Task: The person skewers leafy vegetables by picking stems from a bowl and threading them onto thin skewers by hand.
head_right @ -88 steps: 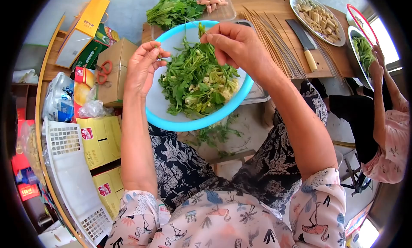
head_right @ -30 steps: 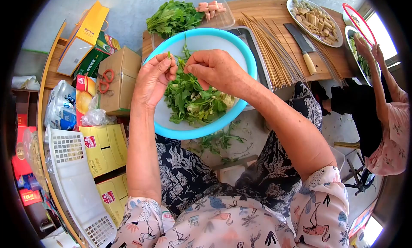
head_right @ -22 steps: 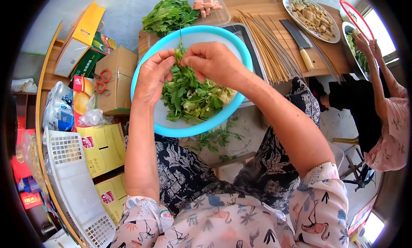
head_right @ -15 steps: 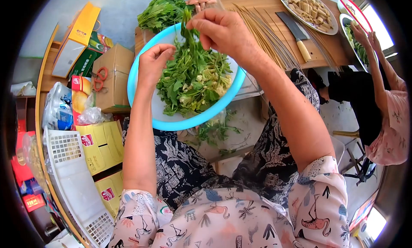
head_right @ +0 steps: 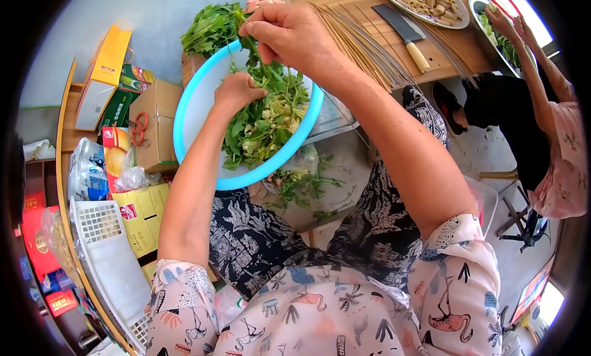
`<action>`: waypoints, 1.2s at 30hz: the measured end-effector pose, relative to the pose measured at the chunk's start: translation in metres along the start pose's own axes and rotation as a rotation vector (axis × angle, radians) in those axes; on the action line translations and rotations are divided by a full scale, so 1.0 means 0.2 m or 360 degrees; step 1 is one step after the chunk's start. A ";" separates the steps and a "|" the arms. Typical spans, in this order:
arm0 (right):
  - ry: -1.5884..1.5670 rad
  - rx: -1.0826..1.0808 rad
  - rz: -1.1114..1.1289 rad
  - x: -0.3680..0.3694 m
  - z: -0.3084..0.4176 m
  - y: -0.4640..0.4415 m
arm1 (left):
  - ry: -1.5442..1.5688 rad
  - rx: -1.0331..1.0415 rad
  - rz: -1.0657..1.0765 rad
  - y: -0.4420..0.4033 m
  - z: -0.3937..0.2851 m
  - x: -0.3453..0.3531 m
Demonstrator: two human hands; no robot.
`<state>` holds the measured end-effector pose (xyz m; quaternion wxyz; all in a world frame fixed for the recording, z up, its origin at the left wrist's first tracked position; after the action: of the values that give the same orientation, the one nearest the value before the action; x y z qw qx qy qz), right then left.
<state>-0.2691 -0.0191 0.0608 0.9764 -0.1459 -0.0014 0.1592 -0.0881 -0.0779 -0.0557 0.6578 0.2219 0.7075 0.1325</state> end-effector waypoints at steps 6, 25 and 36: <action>0.0169 -0.0069 -0.0012 0.00 0.00 0.00 | 0.0122 0.0056 -0.0051 -0.03 0.08 0.06; -0.0032 0.0277 0.0062 0.06 -0.12 -0.02 | 0.2204 0.0825 -0.0310 0.39 0.16 -0.14; -0.0205 0.0357 0.0046 0.14 -0.19 -0.08 | 0.1999 0.0973 -0.0450 0.43 0.06 -0.12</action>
<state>-0.2347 -0.0359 0.0275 0.9821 -0.0253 -0.0442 0.1813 -0.0641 -0.0166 0.0055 0.0451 0.1844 0.9802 -0.0556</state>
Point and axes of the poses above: each hand's wrist, its own y-axis away from the middle knuckle, its own x-axis out of the palm, z = x × y, the point moved 5 cm from there along -y, towards the middle knuckle, and after that the axes turned 11 degrees about z, right-handed, at the moved point
